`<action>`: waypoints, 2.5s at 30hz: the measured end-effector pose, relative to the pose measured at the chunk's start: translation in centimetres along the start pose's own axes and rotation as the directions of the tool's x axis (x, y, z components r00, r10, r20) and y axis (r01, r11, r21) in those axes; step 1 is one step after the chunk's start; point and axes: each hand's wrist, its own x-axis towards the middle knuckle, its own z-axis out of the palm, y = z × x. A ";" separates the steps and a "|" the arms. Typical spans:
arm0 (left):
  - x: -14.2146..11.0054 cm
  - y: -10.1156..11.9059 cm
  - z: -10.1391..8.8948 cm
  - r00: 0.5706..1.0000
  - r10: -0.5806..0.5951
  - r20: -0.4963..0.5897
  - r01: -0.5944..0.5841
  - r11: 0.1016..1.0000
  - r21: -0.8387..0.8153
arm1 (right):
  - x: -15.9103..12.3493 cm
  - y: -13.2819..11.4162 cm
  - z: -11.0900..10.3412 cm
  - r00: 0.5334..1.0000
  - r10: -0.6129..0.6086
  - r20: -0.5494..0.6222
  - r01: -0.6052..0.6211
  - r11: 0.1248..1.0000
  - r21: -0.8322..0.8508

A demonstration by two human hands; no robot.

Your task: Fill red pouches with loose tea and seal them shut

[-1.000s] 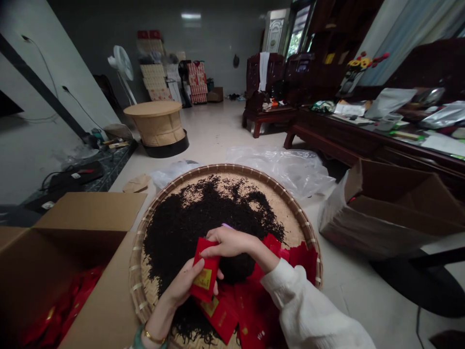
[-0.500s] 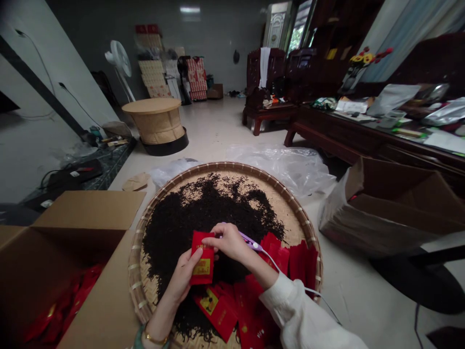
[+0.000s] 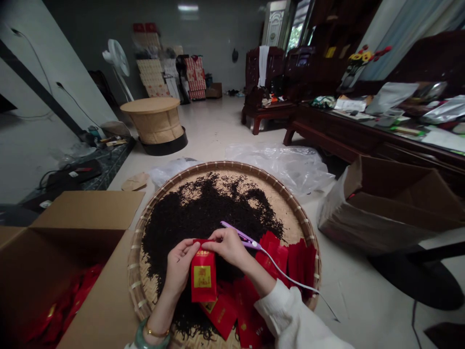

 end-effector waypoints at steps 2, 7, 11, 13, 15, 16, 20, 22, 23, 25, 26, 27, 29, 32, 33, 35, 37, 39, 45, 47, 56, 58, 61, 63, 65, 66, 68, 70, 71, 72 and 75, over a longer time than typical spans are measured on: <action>-0.2 -0.1 -0.2 0.978 -0.152 0.145 0.169 0.979 -0.114 | -0.2 0.4 0.4 0.999 -0.021 -0.027 0.021 1.000 0.010; -0.7 -1.2 -0.4 0.853 -0.403 0.333 0.468 0.871 -0.146 | -0.3 1.4 0.5 0.993 -0.097 -0.066 0.091 0.992 -0.086; -0.7 -1.3 -0.3 0.878 -0.394 0.274 0.449 0.875 -0.183 | 0.0 2.8 -1.5 0.962 -0.219 -0.164 0.119 0.874 -0.472; -0.5 -1.2 -0.3 0.889 -0.388 0.245 0.437 0.877 -0.198 | 0.0 3.9 -2.5 0.959 -0.226 -0.168 0.045 0.712 -0.701; -0.4 -1.0 -0.3 0.902 -0.371 0.223 0.415 0.886 -0.207 | -0.1 4.9 -3.0 0.976 -0.171 -0.134 -0.014 0.565 -0.825; -0.3 -0.9 -0.3 0.906 -0.361 0.219 0.405 0.891 -0.207 | -0.2 5.4 -3.1 0.983 -0.141 -0.119 -0.029 0.520 -0.853; -0.4 -0.6 -0.1 0.913 -0.351 0.206 0.388 0.905 -0.174 | 0.0 6.6 -3.4 0.992 -0.087 -0.091 -0.028 0.549 -0.835; -0.4 -0.5 -0.1 0.916 -0.357 0.182 0.385 0.910 -0.152 | 0.2 6.6 -4.0 0.989 -0.111 -0.094 0.001 0.653 -0.757; -0.4 -0.5 -0.1 0.918 -0.359 0.171 0.383 0.913 -0.141 | 0.3 6.4 -4.5 0.986 -0.132 -0.105 0.021 0.712 -0.702; -0.3 -0.6 -0.1 0.922 -0.355 0.152 0.374 0.920 -0.118 | 0.3 5.4 -5.5 0.978 -0.169 -0.120 0.071 0.817 -0.573; -0.3 -0.7 -0.1 0.925 -0.350 0.147 0.367 0.924 -0.105 | 0.3 4.6 -6.0 0.978 -0.180 -0.109 0.099 0.852 -0.515; -0.3 -0.7 0.0 0.928 -0.343 0.144 0.358 0.929 -0.091 | 0.2 3.6 -6.4 0.979 -0.187 -0.075 0.132 0.875 -0.465; -0.3 -0.9 0.2 0.935 -0.323 0.145 0.335 0.940 -0.061 | -0.1 1.5 -6.8 0.980 -0.187 0.063 0.196 0.887 -0.417; -0.3 -1.0 0.7 0.941 -0.296 0.165 0.301 0.954 -0.003 | -0.3 -1.3 -6.2 0.962 -0.169 0.213 0.251 0.856 -0.453; -0.4 -1.0 0.9 0.941 -0.290 0.173 0.292 0.956 0.015 | -0.3 -1.9 -5.7 0.957 -0.156 0.246 0.258 0.844 -0.470; -0.5 -0.9 1.2 0.942 -0.279 0.186 0.277 0.960 0.038 | 0.0 -2.6 -4.8 0.950 -0.129 0.285 0.260 0.831 -0.491; -0.6 -0.7 1.4 0.943 -0.270 0.197 0.264 0.963 0.053 | 0.2 -2.9 -4.0 0.948 -0.109 0.301 0.249 0.842 -0.479; -0.7 -0.6 1.4 0.940 -0.273 0.204 0.262 0.962 0.082 | 0.4 -3.0 -3.4 0.949 -0.095 0.301 0.226 0.869 -0.440; -1.1 -0.7 1.3 0.925 -0.299 0.234 0.290 0.954 0.071 | 0.5 -3.5 -3.2 0.947 -0.107 0.304 0.238 0.869 -0.434; -1.2 -0.8 1.4 0.919 -0.309 0.246 0.320 0.948 -0.005 | 0.5 -3.6 -3.3 0.946 -0.122 0.302 0.251 0.864 -0.437; -1.3 -1.5 1.0 0.820 -0.464 0.335 0.542 0.819 -0.192 | 0.4 -3.8 -3.2 0.950 -0.159 0.270 0.264 0.870 -0.418; -1.3 -1.6 0.9 0.835 -0.458 0.305 0.527 0.826 -0.202 | 0.4 -3.8 -3.1 0.950 -0.152 0.272 0.259 0.870 -0.420; -1.3 -2.0 0.8 0.845 -0.452 0.284 0.514 0.833 -0.203 | 0.3 -3.7 -3.2 0.949 -0.152 0.276 0.263 0.865 -0.427; -1.3 -2.3 0.7 0.844 -0.453 0.288 0.514 0.837 -0.191 | 0.3 -3.6 -3.3 0.946 -0.163 0.280 0.275 0.860 -0.430; -1.2 -2.5 0.7 0.856 -0.441 0.271 0.497 0.845 -0.195 | 0.3 -3.5 -3.3 0.945 -0.166 0.282 0.279 0.859 -0.429; -1.2 -2.6 0.7 0.862 -0.434 0.262 0.489 0.849 -0.200 | 0.3 -3.5 -3.4 0.945 -0.165 0.283 0.279 0.859 -0.430; -1.2 -2.7 0.9 0.870 -0.424 0.252 0.476 0.854 -0.209 | 0.2 -3.5 -3.4 0.944 -0.165 0.285 0.279 0.860 -0.428; -1.2 -2.6 1.0 0.876 -0.415 0.247 0.468 0.857 -0.217 | 0.2 -3.5 -3.4 0.944 -0.169 0.282 0.280 0.863 -0.421; -1.2 -2.5 1.1 0.877 -0.414 0.244 0.466 0.857 -0.220 | 0.2 -3.6 -3.4 0.944 -0.169 0.282 0.280 0.864 -0.418; -1.3 -2.5 1.2 0.877 -0.416 0.239 0.467 0.856 -0.223 | 0.2 -3.6 -3.4 0.944 -0.167 0.284 0.277 0.868 -0.413; -1.4 -2.3 1.3 0.879 -0.426 0.214 0.468 0.855 -0.224 | 0.3 -3.5 -3.6 0.945 -0.137 0.296 0.252 0.883 -0.396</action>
